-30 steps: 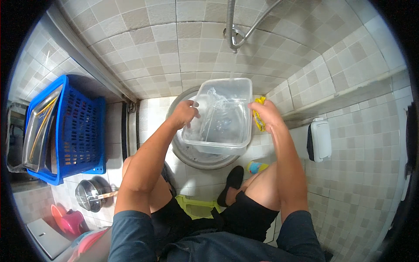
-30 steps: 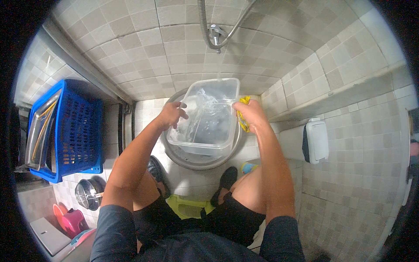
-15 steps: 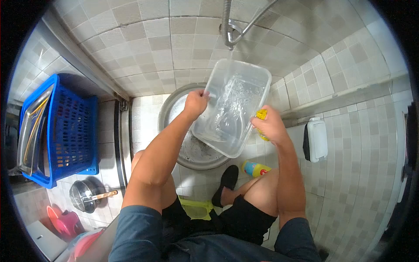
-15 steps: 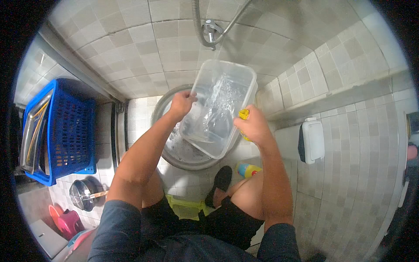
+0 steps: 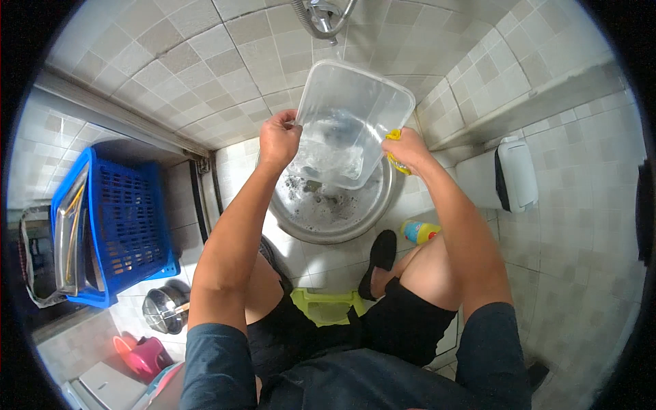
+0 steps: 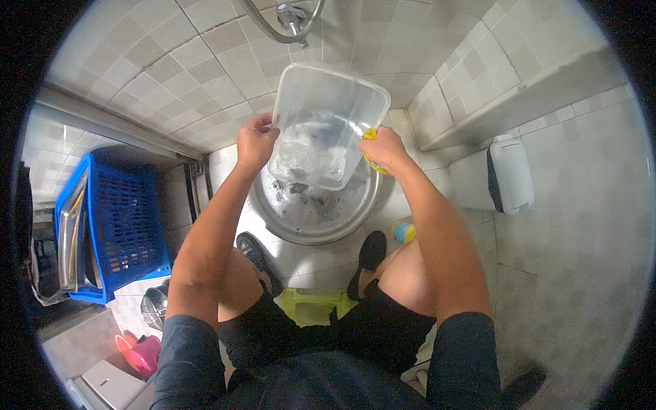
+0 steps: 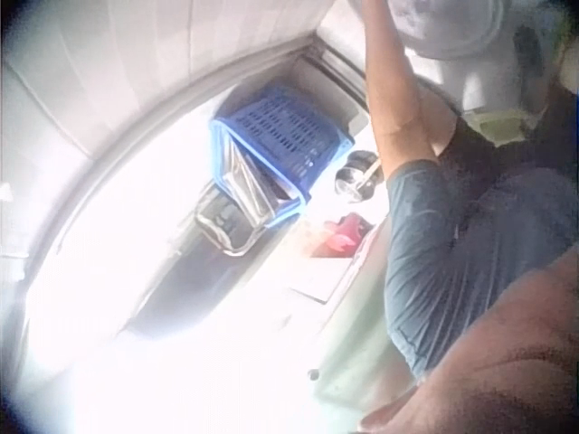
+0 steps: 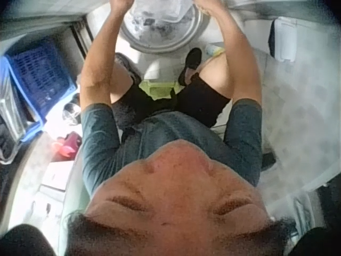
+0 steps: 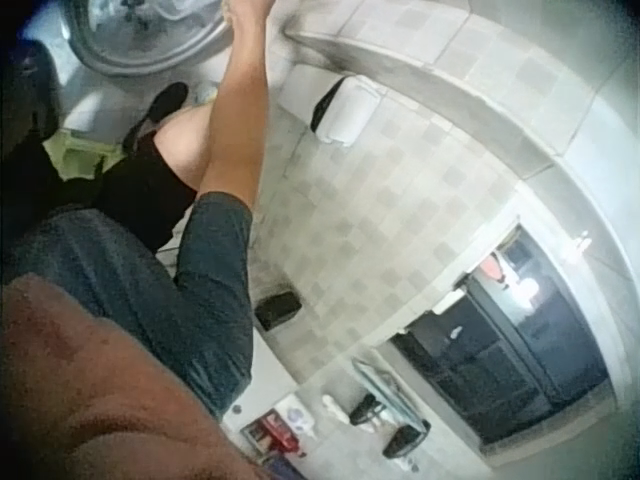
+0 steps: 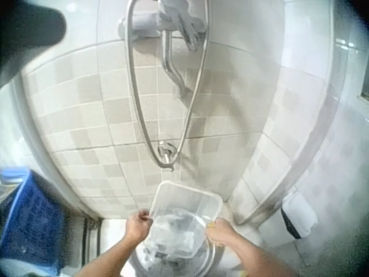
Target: The person cleans a plastic container using a sponge in a basin of soapy water, then rinses it with a shower head.
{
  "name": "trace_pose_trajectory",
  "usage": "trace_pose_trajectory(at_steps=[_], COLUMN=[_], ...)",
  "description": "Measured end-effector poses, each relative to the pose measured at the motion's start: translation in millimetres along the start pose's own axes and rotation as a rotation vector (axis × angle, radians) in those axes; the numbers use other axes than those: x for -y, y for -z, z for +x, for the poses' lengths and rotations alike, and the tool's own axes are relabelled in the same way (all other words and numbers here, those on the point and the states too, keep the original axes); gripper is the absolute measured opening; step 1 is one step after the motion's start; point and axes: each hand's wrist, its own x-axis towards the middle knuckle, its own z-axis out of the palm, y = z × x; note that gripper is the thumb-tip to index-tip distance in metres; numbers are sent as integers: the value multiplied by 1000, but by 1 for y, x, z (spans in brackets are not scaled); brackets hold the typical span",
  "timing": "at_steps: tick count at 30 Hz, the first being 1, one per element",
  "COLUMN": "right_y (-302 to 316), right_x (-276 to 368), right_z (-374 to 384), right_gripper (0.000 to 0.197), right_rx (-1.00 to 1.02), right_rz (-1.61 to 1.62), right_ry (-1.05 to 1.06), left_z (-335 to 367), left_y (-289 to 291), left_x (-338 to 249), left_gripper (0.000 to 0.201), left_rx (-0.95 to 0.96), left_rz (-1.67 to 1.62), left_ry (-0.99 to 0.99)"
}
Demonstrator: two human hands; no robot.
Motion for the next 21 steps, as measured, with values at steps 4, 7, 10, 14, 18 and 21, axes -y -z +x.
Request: trace_pose_trajectory(at_steps=[4,7,10,14,18,21], right_y=[-17,-28,-28,-20,-22,-15], right_x=[-13,-11,-3,-13,-2,3], right_z=[7,3,-11,-18,-35,-46], right_gripper=[31,30,29,24,24,27], right_rx=[-40,-91,-206,-312,-411,-374], right_rz=[59,-37,-179,-315,-142,-50], right_ry=[119,255,401,519,589,581], left_z=[-14,-21,-30,-44,-51,-54], left_y=[13,25,37,37,47,45], left_x=[2,17,11,-4,-3,-7], left_gripper=[24,22,23,23,20,20], left_rx=[-4,3,10,22,-7,-8], left_rz=[75,161,292,379,368,376], left_ry=[-110,-204,-329,-425,-563,-614])
